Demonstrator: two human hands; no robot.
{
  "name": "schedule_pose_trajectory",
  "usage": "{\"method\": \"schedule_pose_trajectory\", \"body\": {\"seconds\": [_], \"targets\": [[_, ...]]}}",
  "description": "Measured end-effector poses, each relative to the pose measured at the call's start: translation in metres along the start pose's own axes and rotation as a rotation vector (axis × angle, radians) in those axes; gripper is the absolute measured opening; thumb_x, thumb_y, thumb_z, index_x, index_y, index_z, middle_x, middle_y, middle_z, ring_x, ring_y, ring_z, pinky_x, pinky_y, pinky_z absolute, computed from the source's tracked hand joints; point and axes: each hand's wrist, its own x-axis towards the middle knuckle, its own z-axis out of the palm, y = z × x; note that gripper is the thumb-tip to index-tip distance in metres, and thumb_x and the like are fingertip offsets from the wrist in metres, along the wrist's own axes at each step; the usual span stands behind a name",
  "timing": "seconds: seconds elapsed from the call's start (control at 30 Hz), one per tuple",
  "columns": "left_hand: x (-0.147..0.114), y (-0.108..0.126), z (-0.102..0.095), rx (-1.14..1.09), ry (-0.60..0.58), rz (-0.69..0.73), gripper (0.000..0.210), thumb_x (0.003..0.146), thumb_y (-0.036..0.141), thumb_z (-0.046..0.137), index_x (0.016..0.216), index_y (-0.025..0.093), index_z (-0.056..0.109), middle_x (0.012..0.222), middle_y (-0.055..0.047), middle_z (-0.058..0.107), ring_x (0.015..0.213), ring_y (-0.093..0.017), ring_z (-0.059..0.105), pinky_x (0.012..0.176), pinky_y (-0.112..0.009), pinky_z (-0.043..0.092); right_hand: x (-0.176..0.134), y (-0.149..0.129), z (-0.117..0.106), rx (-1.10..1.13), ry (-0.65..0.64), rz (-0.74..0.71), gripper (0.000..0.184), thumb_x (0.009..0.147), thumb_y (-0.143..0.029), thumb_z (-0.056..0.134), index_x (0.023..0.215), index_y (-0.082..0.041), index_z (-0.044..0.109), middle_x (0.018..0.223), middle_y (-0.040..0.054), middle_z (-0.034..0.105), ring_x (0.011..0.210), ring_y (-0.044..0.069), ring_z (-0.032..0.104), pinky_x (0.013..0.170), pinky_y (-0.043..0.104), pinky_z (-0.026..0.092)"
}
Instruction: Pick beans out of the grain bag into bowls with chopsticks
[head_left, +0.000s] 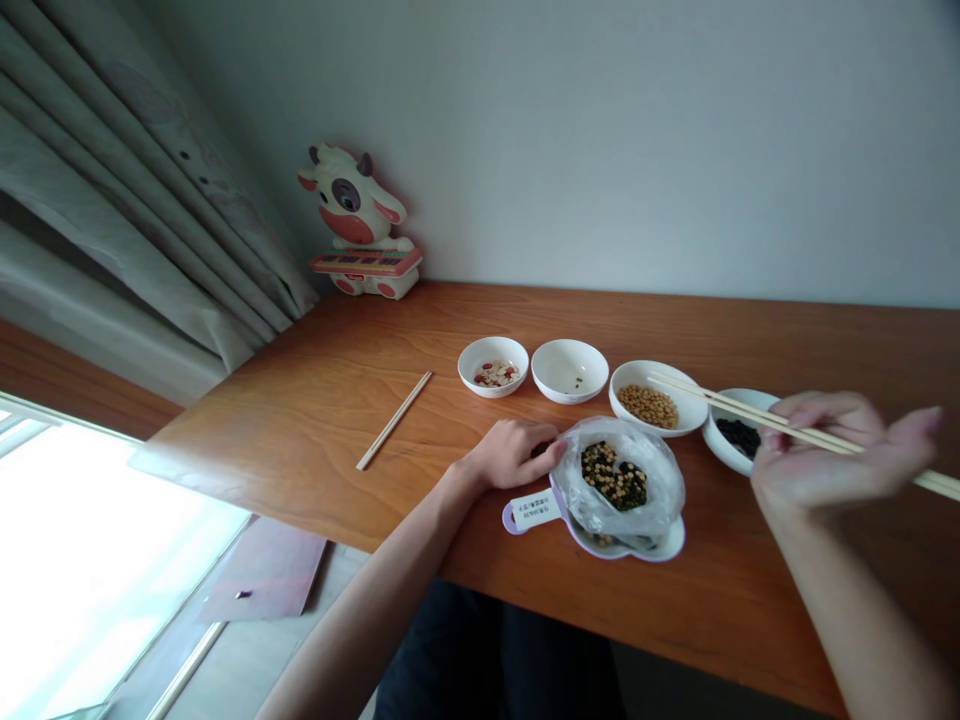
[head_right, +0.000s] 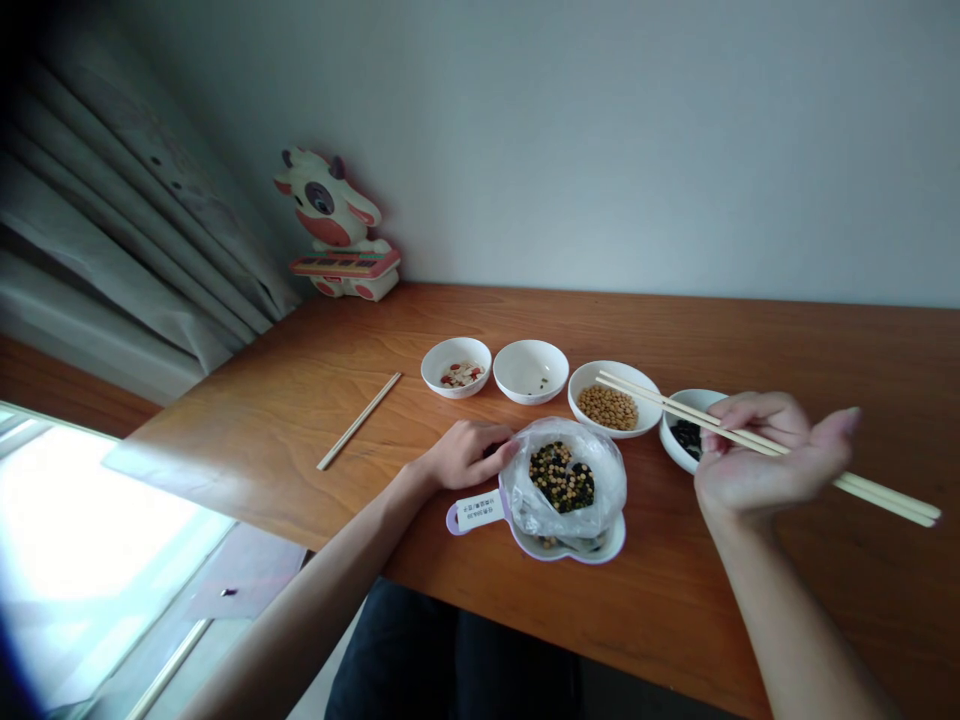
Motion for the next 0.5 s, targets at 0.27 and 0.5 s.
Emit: {"method": "schedule_pose_trajectory", "body": {"seconds": [0.27, 0.5], "targets": [[0.0, -0.002, 0.001, 0.022, 0.0, 0.019, 0.044, 0.112, 0.046, 0.036, 0.086, 0.018, 0.059, 0.077, -0.004, 0.066, 0.064, -0.014, 0.054, 0.065, -0.027, 0.038, -0.015, -0.012, 0.007, -0.035, -0.477, 0.164, 0.082, 0.097, -0.077, 0.021, 0.045, -0.024, 0.056, 0.036, 0.0048, 0.038, 0.04, 0.018, 0.042, 0.051, 0.038, 0.031], [0.0, -0.002, 0.002, 0.034, -0.009, 0.018, 0.046, 0.112, 0.047, 0.034, 0.087, 0.018, 0.06, 0.079, -0.004, 0.067, 0.065, -0.015, 0.054, 0.065, -0.027, 0.037, -0.037, -0.012, 0.007, -0.164, -0.753, 0.289, 0.08, 0.099, -0.076, 0.023, 0.053, -0.024, 0.063, 0.047, 0.0042, 0.044, 0.048, 0.018, 0.042, 0.054, 0.037, 0.03]]}}
